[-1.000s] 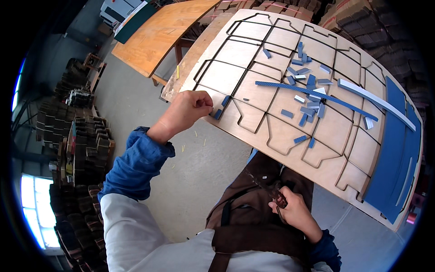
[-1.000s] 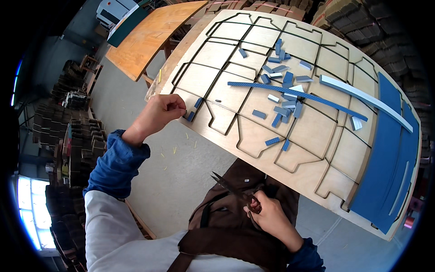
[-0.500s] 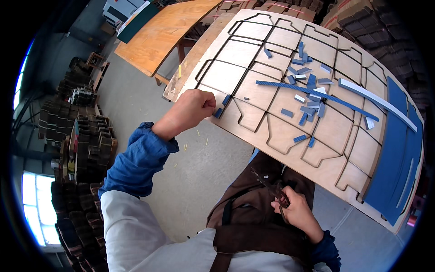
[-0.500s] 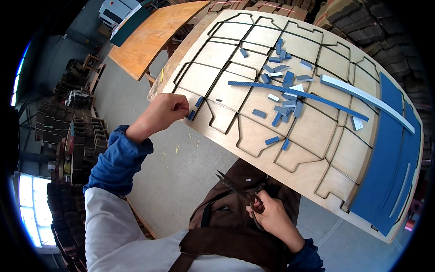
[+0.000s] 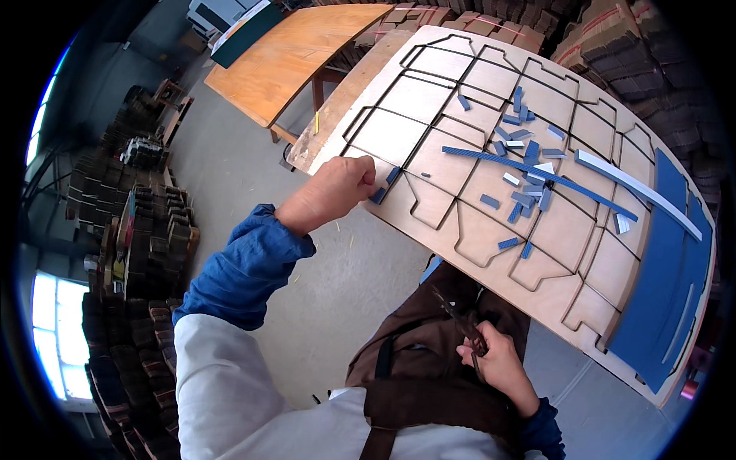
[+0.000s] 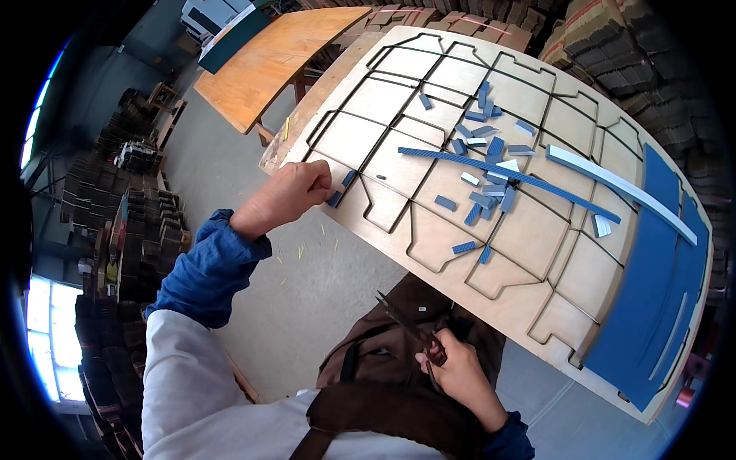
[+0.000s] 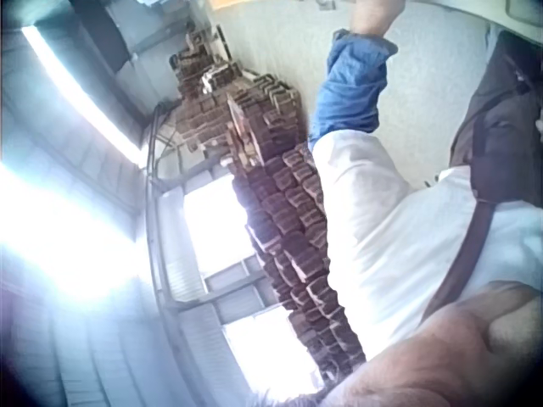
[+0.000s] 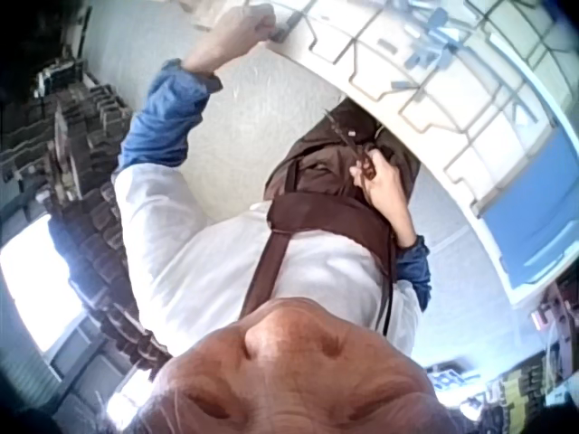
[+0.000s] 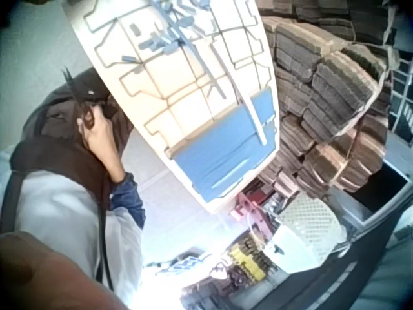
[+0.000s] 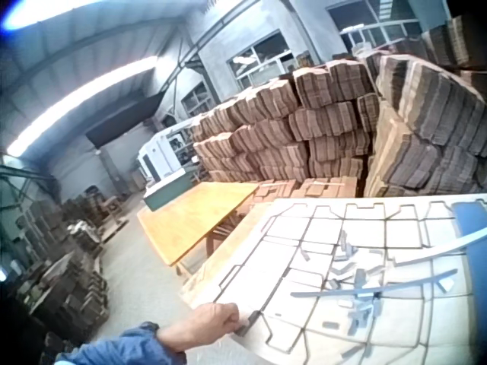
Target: The person walks through a warehouse and places a wooden board on a table. They then use scissors to cut small blue pieces from a larger sheet and fit them into a pre-cut wooden puzzle board.
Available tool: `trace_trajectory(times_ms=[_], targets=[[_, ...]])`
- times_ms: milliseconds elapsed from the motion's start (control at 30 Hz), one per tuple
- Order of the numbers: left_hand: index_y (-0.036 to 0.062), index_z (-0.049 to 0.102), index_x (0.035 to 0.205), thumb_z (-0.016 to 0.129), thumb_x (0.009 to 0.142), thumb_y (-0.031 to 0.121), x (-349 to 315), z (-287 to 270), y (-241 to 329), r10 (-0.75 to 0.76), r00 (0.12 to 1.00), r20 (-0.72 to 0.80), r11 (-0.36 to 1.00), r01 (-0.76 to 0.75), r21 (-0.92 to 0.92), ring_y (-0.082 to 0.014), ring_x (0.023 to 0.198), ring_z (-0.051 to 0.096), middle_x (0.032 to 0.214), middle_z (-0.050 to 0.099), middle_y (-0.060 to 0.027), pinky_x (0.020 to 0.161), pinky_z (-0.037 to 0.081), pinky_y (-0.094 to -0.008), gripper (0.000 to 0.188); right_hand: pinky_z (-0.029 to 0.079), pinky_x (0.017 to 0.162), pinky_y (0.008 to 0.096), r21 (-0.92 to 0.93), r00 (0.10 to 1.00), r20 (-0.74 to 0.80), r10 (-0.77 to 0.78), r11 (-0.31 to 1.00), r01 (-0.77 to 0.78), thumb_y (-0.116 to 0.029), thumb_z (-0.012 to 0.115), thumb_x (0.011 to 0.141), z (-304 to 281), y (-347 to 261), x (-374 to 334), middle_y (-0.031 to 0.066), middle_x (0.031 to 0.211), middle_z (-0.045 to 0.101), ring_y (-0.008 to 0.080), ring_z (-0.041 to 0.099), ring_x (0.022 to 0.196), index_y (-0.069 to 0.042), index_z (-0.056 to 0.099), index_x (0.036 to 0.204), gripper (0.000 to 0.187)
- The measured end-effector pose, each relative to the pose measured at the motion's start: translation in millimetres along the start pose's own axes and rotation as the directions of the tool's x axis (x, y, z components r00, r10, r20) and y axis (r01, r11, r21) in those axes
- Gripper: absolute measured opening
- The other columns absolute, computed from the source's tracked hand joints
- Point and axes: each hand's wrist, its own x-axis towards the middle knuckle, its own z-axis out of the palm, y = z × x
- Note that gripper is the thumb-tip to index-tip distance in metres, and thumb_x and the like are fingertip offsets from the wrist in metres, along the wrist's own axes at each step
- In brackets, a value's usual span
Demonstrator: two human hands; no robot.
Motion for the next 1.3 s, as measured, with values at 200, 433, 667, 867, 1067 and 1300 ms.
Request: trace_trajectory(times_ms=[200, 433, 667, 867, 1067, 1300], targets=[[-0.0008, 0.062, 0.099, 0.065, 0.095, 0.011, -26.3, 11.8, -39.6, -0.186, 0.933, -0.307, 0.861, 0.005, -0.509, -0.0086, 0.076, 0.06, 0.08, 0.064, -0.0019, 0.07, 0.05, -0.0245, 0.013, 0.054, 0.061, 0.0287, -0.151, 1.0, 0.018, 0.007, 0.988, -0.004, -0.011, 0.078, 0.084, -3.7, -3.2, -1.2, 0.009, 0.078, 0.065, 0.0128, 0.067, 0.069, 0.004, 0.054, 0.091, 0.028], [-0.0008, 0.067, 0.095, 0.068, 0.089, 0.003, -55.1, 62.1, -40.9, -0.222, 0.818, -0.531, 0.826, -0.132, -0.548, -0.0104, 0.076, 0.062, 0.084, 0.066, -0.005, 0.067, 0.049, -0.0244, 0.007, 0.052, 0.063, 0.0251, 0.01, 0.997, 0.0, 0.073, 0.997, -0.073, -0.013, 0.078, 0.085, 4.6, -64.6, 1.8, 0.0067, 0.081, 0.069, 0.0101, 0.067, 0.071, 0.0, 0.054, 0.09, 0.027], [0.0016, 0.066, 0.093, 0.071, 0.077, -0.007, -43.9, 91.8, -44.2, -0.112, 0.645, -0.756, 0.816, -0.374, -0.44, -0.0245, 0.08, 0.063, 0.092, 0.066, -0.0104, 0.068, 0.051, -0.0319, 0.019, 0.043, 0.058, 0.025, -0.423, 0.99, -0.132, -0.051, 0.906, -0.009, -0.011, 0.079, 0.082, 11.6, -185.4, 73.8, 0.0003, 0.072, 0.056, 0.006, 0.05, 0.066, -0.002, 0.056, 0.093, 0.027], [0.0058, 0.066, 0.096, 0.074, 0.071, -0.003, -42.0, 101.2, -50.9, 0.019, 0.584, -0.812, 0.829, -0.463, -0.313, -0.0269, 0.081, 0.061, 0.093, 0.065, -0.0073, 0.069, 0.048, -0.0362, 0.028, 0.035, 0.054, 0.0227, -0.744, 0.978, -0.059, -0.2, 0.662, 0.091, -0.01, 0.079, 0.081, 56.7, -239.4, 173.6, -0.0037, 0.064, 0.043, 0.0055, 0.041, 0.06, -0.004, 0.055, 0.09, 0.026], [0.0048, 0.067, 0.097, 0.075, 0.07, 0.0, -39.9, 105.1, -57.6, 0.023, 0.575, -0.818, 0.791, -0.511, -0.337, -0.0266, 0.081, 0.061, 0.095, 0.065, -0.0073, 0.07, 0.047, -0.0367, 0.029, 0.036, 0.052, 0.0274, -0.84, 0.988, 0.097, -0.119, 0.522, 0.145, -0.012, 0.08, 0.08, 72.8, -248.2, 212.4, 0.002, 0.062, 0.045, 0.0109, 0.041, 0.058, -0.004, 0.055, 0.091, 0.029], [0.0037, 0.067, 0.095, 0.076, 0.07, -0.001, -42.8, 101.6, -58.1, 0.03, 0.616, -0.787, 0.767, -0.519, -0.377, -0.0259, 0.083, 0.062, 0.097, 0.066, -0.0079, 0.072, 0.05, -0.0361, 0.027, 0.042, 0.054, 0.0287, -0.83, 0.962, 0.21, -0.178, 0.487, 0.271, -0.01, 0.079, 0.079, 66.9, -241.4, 225.9, 0.0065, 0.068, 0.055, 0.0133, 0.048, 0.059, -0.002, 0.053, 0.091, 0.03]])
